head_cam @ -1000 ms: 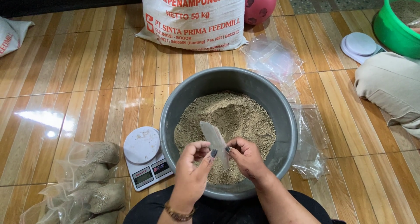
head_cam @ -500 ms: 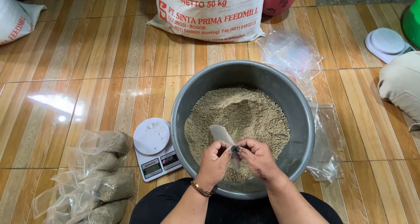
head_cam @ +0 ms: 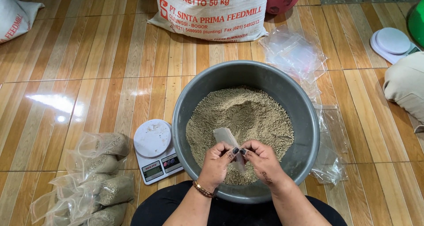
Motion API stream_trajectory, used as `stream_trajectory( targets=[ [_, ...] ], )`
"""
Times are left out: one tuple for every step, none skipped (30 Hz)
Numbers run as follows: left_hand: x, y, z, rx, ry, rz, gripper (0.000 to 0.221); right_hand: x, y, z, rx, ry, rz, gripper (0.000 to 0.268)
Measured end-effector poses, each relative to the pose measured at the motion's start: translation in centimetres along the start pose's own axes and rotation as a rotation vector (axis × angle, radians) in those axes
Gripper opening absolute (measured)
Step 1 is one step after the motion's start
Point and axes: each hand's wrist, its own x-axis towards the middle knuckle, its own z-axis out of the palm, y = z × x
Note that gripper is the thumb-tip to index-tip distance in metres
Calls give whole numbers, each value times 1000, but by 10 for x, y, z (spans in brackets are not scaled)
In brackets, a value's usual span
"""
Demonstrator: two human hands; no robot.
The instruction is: The person scoops granular feed from a large metal bowl into small plastic bags using a metal spoon. They place each filled bag onto a digital scale to check the weight, then set the bag aside. The process is repeated for multiple bags.
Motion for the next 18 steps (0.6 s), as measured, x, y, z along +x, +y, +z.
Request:
stream_trajectory(
  targets=[
    [1,3,0,1,-3,-1,7,1,4,-2,1,3,-1,7],
    [0,5,1,-22,-10,-22,10,0,8,-4,-36,50,3,10],
    [-2,8,2,-46,-18,-43,12,-1,12,-6,-73,97,8,14],
    [-2,7,-1,-45,-18,-42,12,0,9,-8,-73,97,8,14],
    [-1,6,-5,-35,-18,-21,13,1,7,-9,-76,129,39,14],
    [-2,5,-8,-24,-19,0,14,1,4,-10,-78,162,71,16],
    [0,5,-9,-23,-20,0,14,1,1,-9,-78,162,70,16],
    [0,5,-11,25,3,20,17,0,-3,-8,-111,152,32,14],
    [0,4,-12,73,27,39,20,-1,-7,-7,-145,141,-6,12],
    [-1,11,-11,72,29,40,20,0,-6,-11,-145,139,-5,12],
    [-2,19,-10,294,142,166,22,0,-5,-15,-173,198,-6,11],
    [-3,26,-9,516,255,289,27,0,-4,-19,-200,260,-5,11],
    [-3,31,-7,516,254,287,27,0,-7,-17,-199,261,-4,11],
    [-4,36,-5,638,289,355,25,-1,-11,-14,-246,244,16,14],
    [-5,40,-2,760,323,424,23,-1,-15,-12,-292,227,37,17],
    [-4,40,-2,758,320,426,23,0,-13,-8,-295,229,34,17],
    [-3,39,-1,848,345,466,24,1,-11,-5,-371,194,32,14],
    [-6,38,-2,942,367,498,26,-1,-8,1,-444,160,37,12]
  ],
)
